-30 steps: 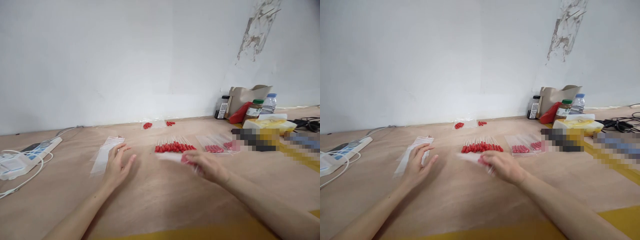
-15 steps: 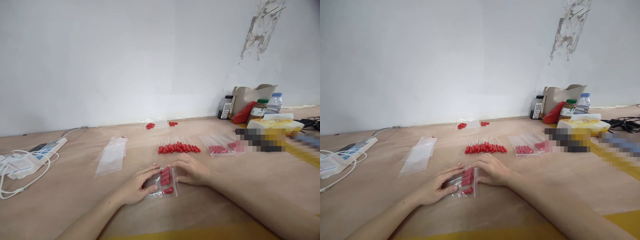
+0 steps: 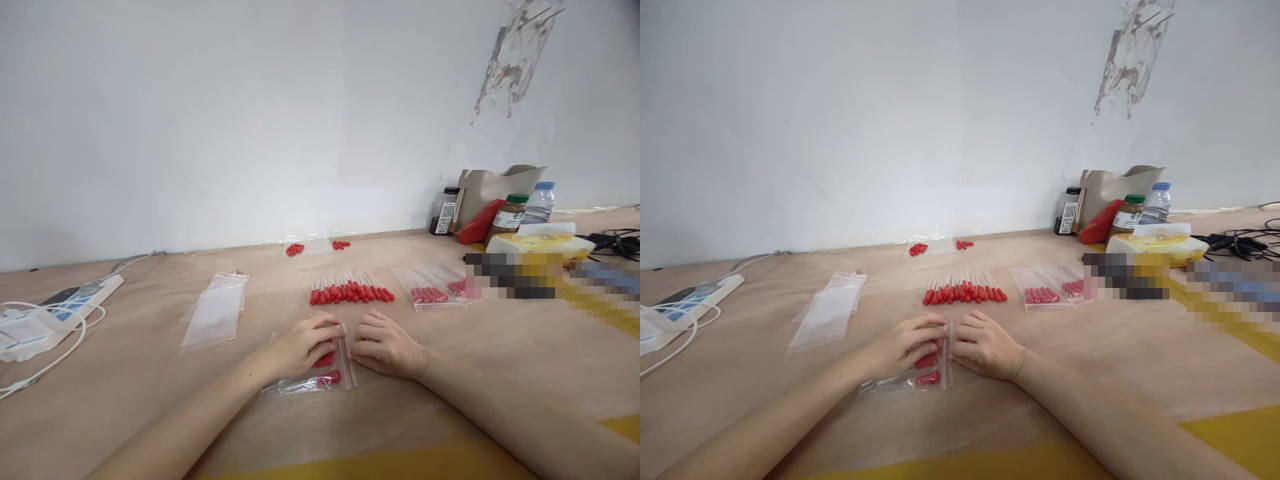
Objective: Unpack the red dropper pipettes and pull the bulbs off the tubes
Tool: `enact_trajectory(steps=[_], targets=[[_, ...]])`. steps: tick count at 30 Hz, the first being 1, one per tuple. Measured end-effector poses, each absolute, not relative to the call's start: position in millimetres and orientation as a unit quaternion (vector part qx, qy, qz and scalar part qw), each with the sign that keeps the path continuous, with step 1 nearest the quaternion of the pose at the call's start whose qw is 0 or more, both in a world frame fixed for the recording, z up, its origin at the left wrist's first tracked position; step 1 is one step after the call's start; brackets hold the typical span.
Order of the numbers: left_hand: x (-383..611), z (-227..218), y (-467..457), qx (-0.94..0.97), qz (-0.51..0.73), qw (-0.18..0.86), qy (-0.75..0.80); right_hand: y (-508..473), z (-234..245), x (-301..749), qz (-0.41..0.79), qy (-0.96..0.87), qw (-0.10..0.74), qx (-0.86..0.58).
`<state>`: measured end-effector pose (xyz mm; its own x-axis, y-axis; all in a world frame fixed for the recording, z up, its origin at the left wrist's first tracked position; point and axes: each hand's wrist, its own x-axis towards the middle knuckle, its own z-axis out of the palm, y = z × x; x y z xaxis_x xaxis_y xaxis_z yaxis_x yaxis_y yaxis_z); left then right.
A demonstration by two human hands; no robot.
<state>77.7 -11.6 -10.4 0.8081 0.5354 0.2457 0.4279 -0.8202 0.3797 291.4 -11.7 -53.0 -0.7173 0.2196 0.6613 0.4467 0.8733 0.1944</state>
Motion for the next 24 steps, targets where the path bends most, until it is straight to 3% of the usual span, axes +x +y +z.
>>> enact_trajectory(steps=[18, 24], targets=[[91, -16, 6, 0.976, 0.116, -0.029, 0.18, -11, -52, 287, -0.146, -0.92, 0.328, -0.158], [85, -23, 9, 0.972, 0.162, -0.085, 0.145, -9, -52, 287, -0.147, -0.916, 0.334, -0.166]])
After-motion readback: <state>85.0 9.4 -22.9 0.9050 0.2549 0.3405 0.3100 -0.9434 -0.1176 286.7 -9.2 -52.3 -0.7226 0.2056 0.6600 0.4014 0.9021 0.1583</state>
